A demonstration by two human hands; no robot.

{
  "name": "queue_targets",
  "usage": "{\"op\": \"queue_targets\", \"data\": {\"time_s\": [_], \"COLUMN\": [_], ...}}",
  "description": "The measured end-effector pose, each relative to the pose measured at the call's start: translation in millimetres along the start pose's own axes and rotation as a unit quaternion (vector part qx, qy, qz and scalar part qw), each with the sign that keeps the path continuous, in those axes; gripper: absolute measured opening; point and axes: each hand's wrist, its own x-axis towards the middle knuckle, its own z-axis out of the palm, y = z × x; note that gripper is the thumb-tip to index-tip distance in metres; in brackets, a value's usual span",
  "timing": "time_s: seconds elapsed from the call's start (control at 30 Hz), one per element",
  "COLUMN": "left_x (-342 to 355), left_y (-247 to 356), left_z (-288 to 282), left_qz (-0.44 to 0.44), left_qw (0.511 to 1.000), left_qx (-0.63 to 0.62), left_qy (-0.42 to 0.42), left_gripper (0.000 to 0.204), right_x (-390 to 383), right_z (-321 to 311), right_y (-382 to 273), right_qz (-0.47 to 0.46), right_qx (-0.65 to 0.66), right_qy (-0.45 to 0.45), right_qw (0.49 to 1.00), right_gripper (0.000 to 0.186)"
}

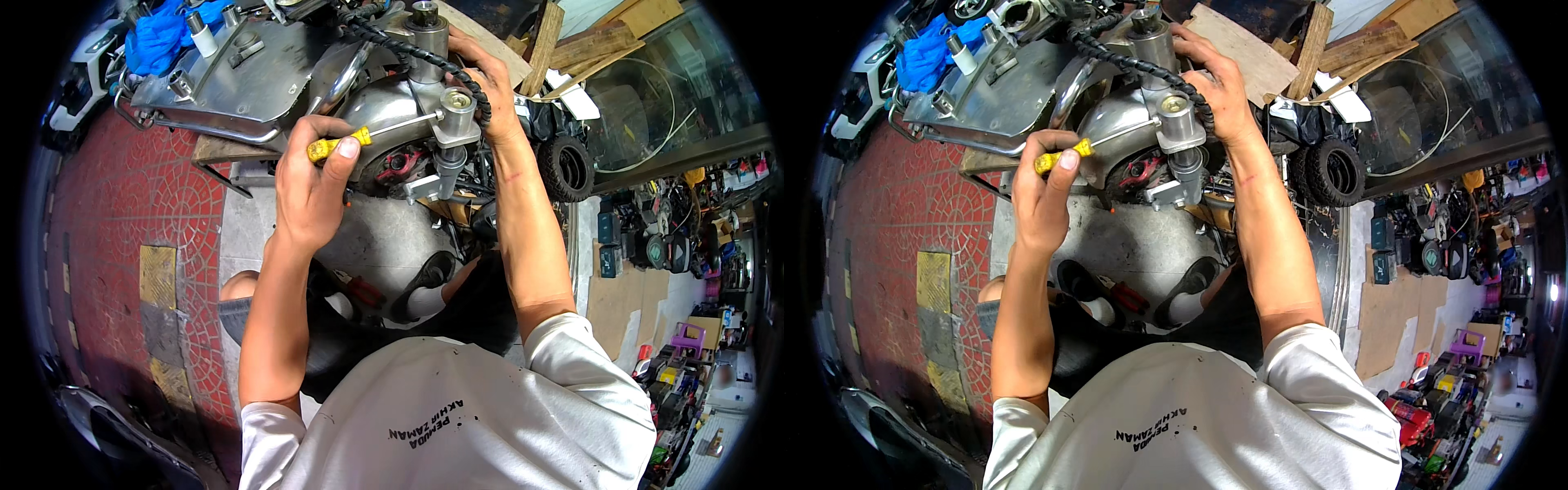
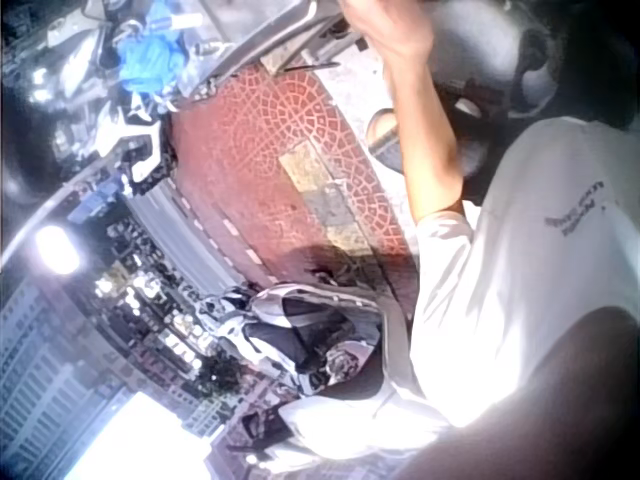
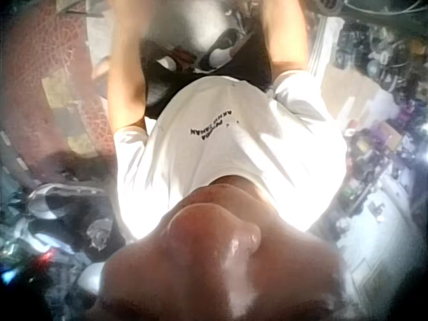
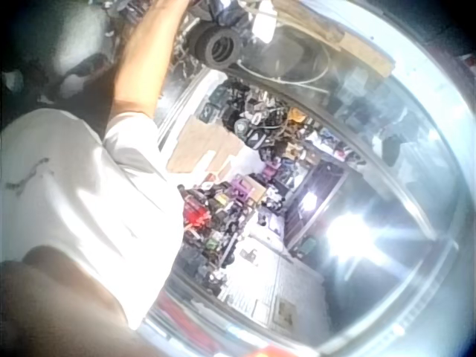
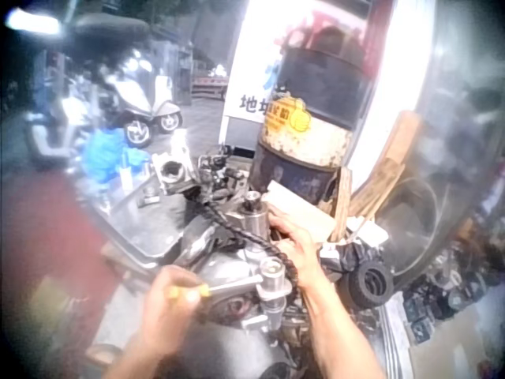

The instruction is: The person works on a disassembled motorcycle engine, using a yellow screwdriver to adjust components and remove a chain. They then move to a motorcycle and use a hammer to tap the rear suspension area.

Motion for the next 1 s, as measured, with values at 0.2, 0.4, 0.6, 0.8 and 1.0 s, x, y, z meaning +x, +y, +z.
{"op": "queue_targets", "data": {"time_s": [0.2,0.4,0.6,0.8,1.0], "left_x": [-2.5,10.9,15.3,13.7,30.1], "left_y": [5.5,0.0,10.7,16.4,48.0], "left_z": [11.5,25.2,22.7,15.5,8.1], "left_qz": [-0.006,0.014,-0.075,-0.127,-0.486], "left_qw": [0.986,0.959,0.969,0.956,0.872], "left_qx": [0.124,0.180,0.146,0.214,-0.058], "left_qy": [0.108,0.216,0.182,0.158,-0.017], "left_gripper": [0.052,0.045,0.052,0.051,0.049], "right_x": [-1.6,-7.0,-9.1,-5.5,-13.4], "right_z": [1.9,15.3,19.7,17.1,25.1], "right_y": [-3.8,-11.5,-8.9,-4.4,-15.8], "right_qz": [0.003,-0.001,-0.005,-0.007,0.050], "right_qx": [0.003,-0.045,-0.077,-0.057,-0.095], "right_qy": [0.018,0.083,0.129,0.116,0.147], "right_qw": [1.000,0.996,0.989,0.992,0.983], "right_gripper": [0.045,0.047,0.048,0.048,0.049]}}
